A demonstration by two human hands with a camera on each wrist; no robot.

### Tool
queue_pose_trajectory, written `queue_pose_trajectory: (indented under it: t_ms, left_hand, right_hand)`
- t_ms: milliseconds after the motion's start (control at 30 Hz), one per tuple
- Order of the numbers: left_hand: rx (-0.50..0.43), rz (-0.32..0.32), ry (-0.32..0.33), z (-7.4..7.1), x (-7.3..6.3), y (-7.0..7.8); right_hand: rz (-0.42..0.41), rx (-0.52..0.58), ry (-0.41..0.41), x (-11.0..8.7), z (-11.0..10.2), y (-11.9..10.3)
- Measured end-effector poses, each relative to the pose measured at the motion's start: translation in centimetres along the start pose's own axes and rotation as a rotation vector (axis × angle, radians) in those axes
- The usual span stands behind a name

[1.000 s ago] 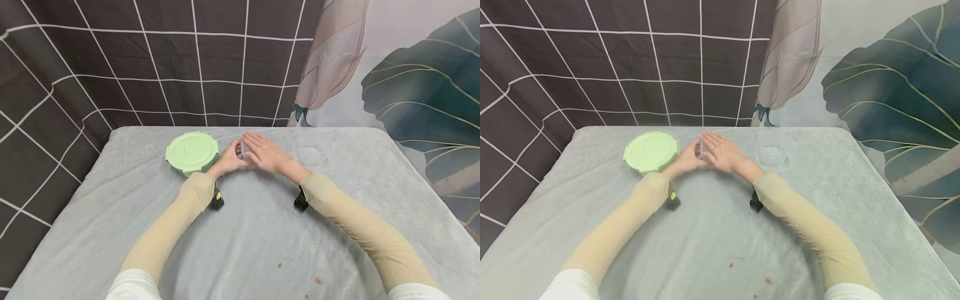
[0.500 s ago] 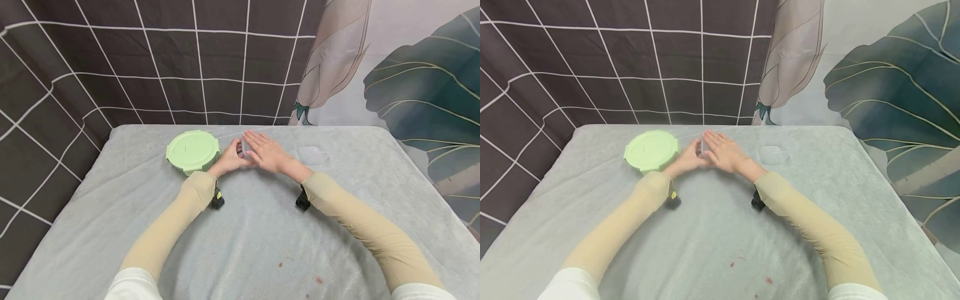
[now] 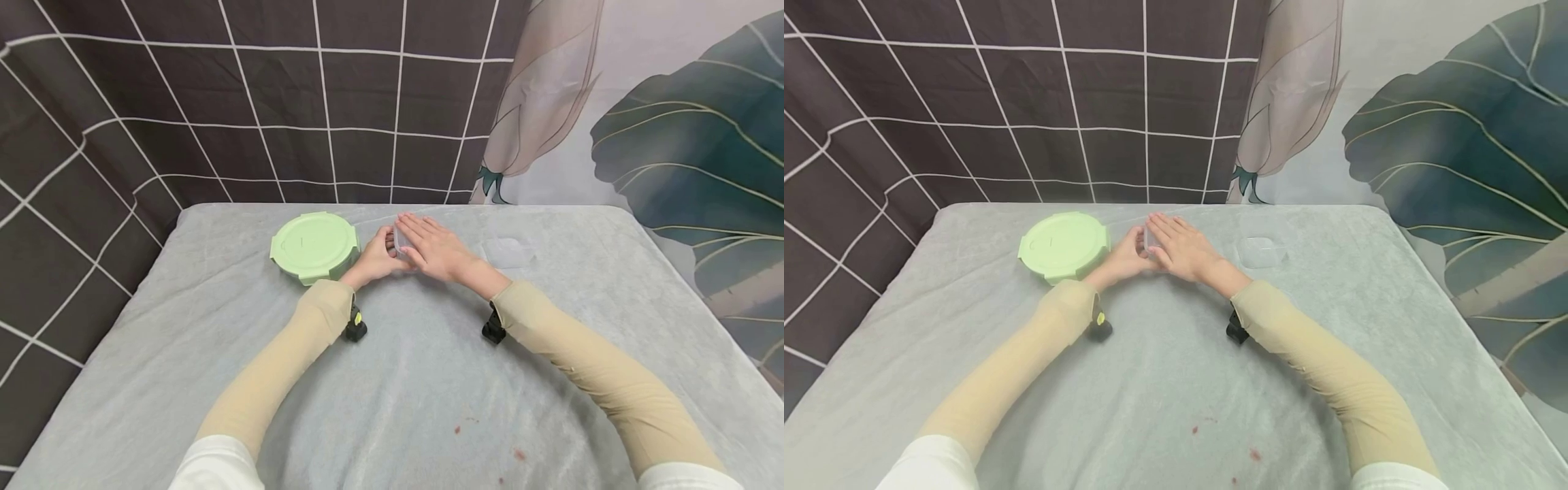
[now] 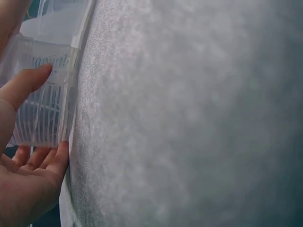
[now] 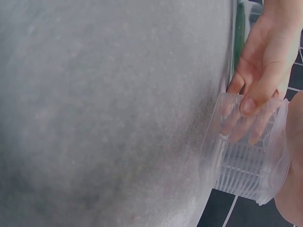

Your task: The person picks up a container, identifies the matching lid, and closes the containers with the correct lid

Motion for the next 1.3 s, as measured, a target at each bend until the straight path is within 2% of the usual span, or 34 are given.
queue_pose_trajectory:
  t_ms: [333, 500, 867, 1067, 1300]
  left_hand:
    - [-0.027, -0.015, 0.009, 0.1, 0.0, 0.0]
    - [-0.006, -0.044, 0.018, 0.2, -0.1, 0.1]
    - [0.067, -0.085, 0.12, 0.3, -1.2, 0.9]
    - [0.089, -0.099, 0.176, 0.3, -2.0, 1.4]
    - [0.132, -0.103, 0.21, -0.2, -2.5, 1.5]
  right_hand:
    - [0.0, -0.017, 0.036, -0.1, 0.0, -0.3]
    - [0.009, -0.013, 0.045, -0.2, -0.1, -0.5]
    - [-0.01, -0.006, 0.039, -0.3, -0.5, -1.5]
    - [-0.029, 0.039, 0.073, -0.2, -0.7, -2.0]
    - [-0.046, 0.084, 0.112, 0.0, -0.7, -2.1]
Point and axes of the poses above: each hand's wrist, its own x-axis towards the middle knuckle, its own z-axis out of the palm, y = z × x, the point moved 3 cm from there along x, towards the middle knuckle, and after that the axes turned 7 degrees about -z, right-handed, at the moved point
